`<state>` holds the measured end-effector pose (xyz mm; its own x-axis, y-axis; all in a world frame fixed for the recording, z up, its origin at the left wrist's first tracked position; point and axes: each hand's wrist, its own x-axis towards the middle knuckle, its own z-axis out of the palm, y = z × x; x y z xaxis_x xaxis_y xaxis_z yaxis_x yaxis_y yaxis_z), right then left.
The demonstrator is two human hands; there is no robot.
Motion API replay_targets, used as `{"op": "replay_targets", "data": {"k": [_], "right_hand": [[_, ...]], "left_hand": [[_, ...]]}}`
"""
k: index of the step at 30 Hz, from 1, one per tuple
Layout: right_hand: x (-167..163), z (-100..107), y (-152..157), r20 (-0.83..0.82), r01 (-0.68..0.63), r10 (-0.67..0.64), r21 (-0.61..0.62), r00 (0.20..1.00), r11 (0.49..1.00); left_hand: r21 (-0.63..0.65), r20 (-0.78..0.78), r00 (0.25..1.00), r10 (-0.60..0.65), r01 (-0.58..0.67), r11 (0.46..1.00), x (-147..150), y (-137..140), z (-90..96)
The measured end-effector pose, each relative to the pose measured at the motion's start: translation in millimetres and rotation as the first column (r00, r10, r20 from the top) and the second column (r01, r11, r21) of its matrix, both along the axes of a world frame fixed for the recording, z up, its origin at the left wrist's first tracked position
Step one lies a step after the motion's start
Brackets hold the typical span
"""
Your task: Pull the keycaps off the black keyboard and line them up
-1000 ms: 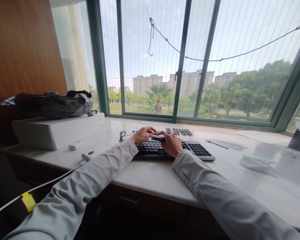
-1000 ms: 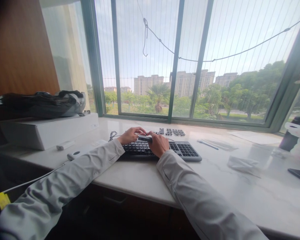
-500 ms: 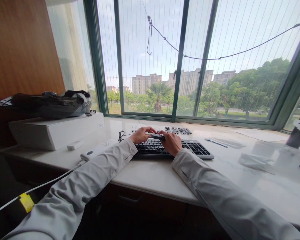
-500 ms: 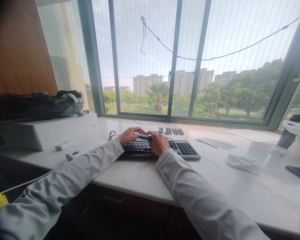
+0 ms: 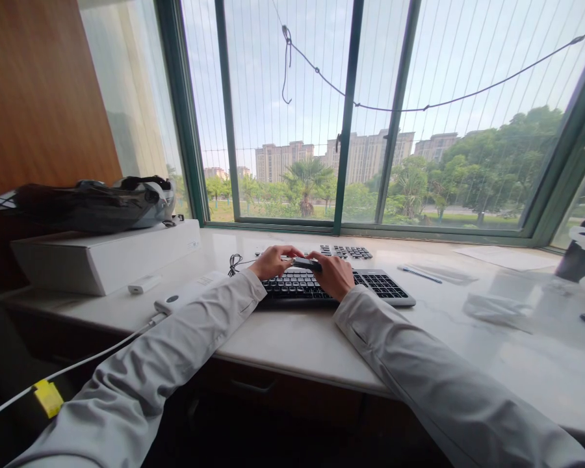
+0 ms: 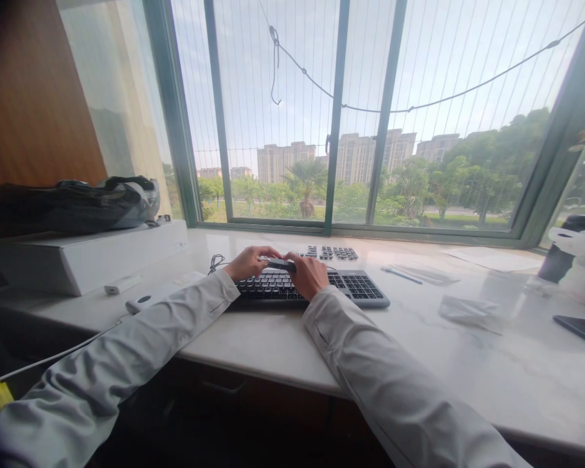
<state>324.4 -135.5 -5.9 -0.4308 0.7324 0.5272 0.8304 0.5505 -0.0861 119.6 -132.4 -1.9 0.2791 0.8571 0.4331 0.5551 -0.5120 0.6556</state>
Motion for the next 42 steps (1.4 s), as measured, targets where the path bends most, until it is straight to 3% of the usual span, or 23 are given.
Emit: {"op": "replay_targets", "data": {"k": [10, 21, 30, 35, 42], "right_hand": [[0.5, -3.1, 4.7, -0.026, -0.018, 0.019, 0.04, 0.999, 0.999], [0.8, 2.1, 0.3, -0.006, -0.017, 0.017, 0.021, 1.0, 1.0], [0.5, 4.1, 3.1, 0.02, -0.065, 0.065, 0.026, 0.998, 0.998], [16.3, 15.2, 16.8, 0.062, 0.077, -0.079, 0.029, 0.995, 0.997], [43.0, 21.4, 33.7, 0.027, 0.245, -0.244, -0.06, 0.969, 0.968]], "left_hand": [[0.033, -0.032, 0.999, 0.024, -0.023, 0.999, 5.2, -13.3, 9.6], [0.107, -0.021, 0.997, 0.069, -0.066, 0.992, 7.5, -13.0, 8.0], [0.246, -0.159, 0.976, 0.151, -0.109, 0.963, 4.6, -12.1, 12.1], [0.382, -0.255, 0.932, 0.256, -0.146, 0.912, -4.4, -7.4, 12.4], [0.425, -0.325, 0.851, 0.411, -0.257, 0.868, -11.1, -4.4, 10.5]]}}
